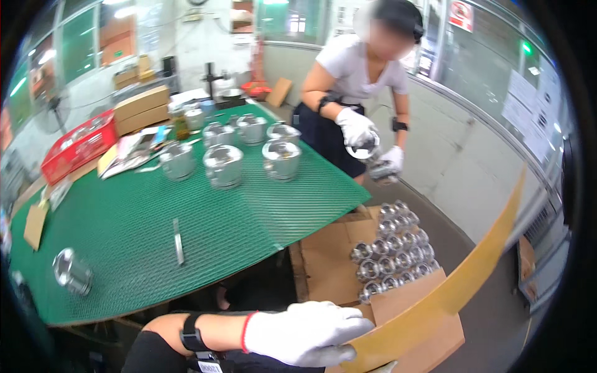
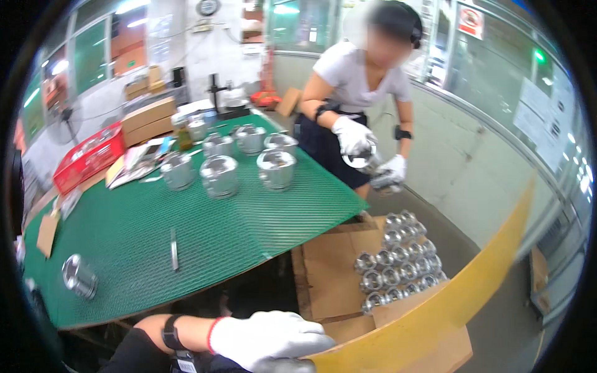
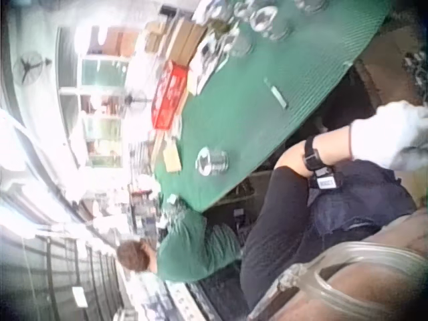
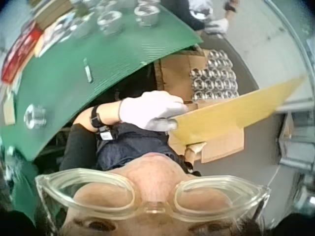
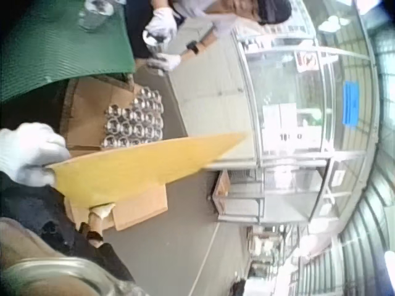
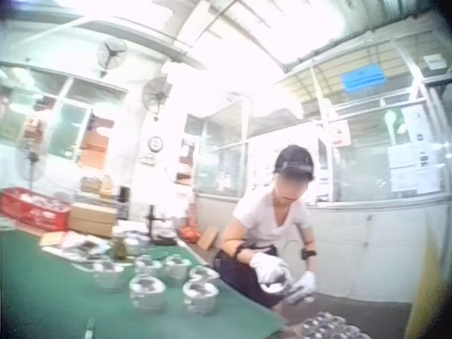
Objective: Insert small metal pins or clips into the piston components.
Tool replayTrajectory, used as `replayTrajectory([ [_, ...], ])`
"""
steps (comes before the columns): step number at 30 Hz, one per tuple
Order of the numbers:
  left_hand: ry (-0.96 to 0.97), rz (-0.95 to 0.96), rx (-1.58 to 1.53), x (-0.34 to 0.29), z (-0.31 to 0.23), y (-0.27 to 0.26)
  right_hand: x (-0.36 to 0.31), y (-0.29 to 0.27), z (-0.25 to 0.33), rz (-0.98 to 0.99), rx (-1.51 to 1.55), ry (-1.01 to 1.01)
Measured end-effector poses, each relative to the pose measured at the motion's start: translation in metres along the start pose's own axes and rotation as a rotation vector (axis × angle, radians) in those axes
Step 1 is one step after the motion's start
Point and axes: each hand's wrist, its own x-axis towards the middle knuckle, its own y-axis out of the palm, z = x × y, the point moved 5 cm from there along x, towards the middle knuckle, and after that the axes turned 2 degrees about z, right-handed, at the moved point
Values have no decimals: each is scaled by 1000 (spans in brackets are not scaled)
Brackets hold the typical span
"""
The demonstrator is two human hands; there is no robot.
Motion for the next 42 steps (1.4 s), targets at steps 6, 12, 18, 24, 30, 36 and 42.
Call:
replayTrajectory([
  [6,-262,-506,118,-148,-59,-88,-86,230,42,385,-27,-31],
  [12,-421,-972,352,-262,-147,-57,-113,294,86,656,108,-95],
  [18,-393,-1813,197,-392,-200,69,-247,407,18,1085,67,-108],
  [24,-479,-2361,321,-445,-204,190,-348,467,-45,1835,158,-203],
  [30,-379,-2772,-89,-488,-110,335,-534,419,-54,2203,98,-1113],
  [36,122,-2914,-1018,-529,-3,423,-632,308,-101,2880,310,-1131],
  [42,-19,-2886,-1151,-529,25,420,-670,271,-152,2989,378,-992],
])
